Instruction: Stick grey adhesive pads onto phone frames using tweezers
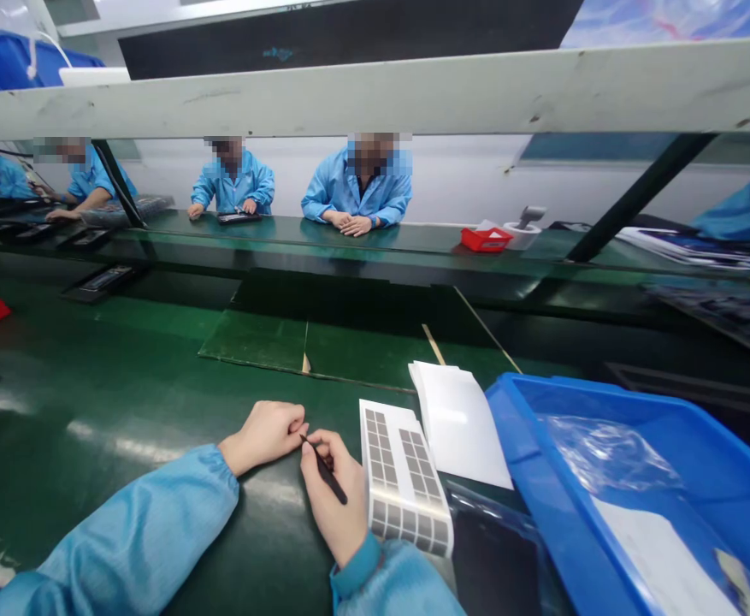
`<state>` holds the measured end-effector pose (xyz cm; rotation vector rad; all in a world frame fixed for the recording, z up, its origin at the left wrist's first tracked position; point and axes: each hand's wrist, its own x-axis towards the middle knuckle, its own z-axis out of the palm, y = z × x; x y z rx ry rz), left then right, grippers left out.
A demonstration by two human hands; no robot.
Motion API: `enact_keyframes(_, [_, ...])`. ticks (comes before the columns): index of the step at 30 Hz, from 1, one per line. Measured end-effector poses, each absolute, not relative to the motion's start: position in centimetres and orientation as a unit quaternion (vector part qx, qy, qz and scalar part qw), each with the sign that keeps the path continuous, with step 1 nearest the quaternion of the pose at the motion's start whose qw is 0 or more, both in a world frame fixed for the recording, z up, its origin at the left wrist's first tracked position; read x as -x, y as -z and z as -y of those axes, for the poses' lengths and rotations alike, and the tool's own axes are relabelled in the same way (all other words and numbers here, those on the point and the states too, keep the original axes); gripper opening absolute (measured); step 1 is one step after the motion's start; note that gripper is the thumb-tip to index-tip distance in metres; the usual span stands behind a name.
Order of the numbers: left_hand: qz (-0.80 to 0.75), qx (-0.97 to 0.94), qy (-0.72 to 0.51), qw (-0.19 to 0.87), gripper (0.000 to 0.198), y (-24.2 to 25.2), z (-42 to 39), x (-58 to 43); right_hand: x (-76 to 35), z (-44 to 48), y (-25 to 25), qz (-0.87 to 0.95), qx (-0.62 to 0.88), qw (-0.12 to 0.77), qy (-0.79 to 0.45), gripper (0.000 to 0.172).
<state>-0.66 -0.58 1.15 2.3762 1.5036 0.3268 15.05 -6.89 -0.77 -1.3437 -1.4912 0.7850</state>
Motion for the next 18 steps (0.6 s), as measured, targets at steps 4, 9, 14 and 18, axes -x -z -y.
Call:
enact_keyframes(4, [-0.526, -0.829, -0.114, 0.154, 0.017, -1.14, 0.61, 0.65, -15.03, 6.85, 0.71, 0.602, 0.552, 0.484, -0.316, 0.022])
enact_keyframes(9, [-0.525, -0.829, -0.116, 0.152, 0.018, -1.1, 0.67, 0.73, -15.03, 6.8, 1.05, 0.6, 0.555, 0.478, -0.32, 0.021])
enact_keyframes(14, [-0.523, -0.83, -0.121, 0.148, 0.019, -1.13, 0.67, 0.74, -15.12, 6.84, 1.21, 0.599, 0.56, 0.478, -0.315, 0.021])
enact_keyframes(18, [-0.524, -0.83, -0.119, 0.147, 0.019, -1.25, 0.68, 0.71, -15.14, 6.85, 1.05, 0.602, 0.564, 0.471, -0.312, 0.02])
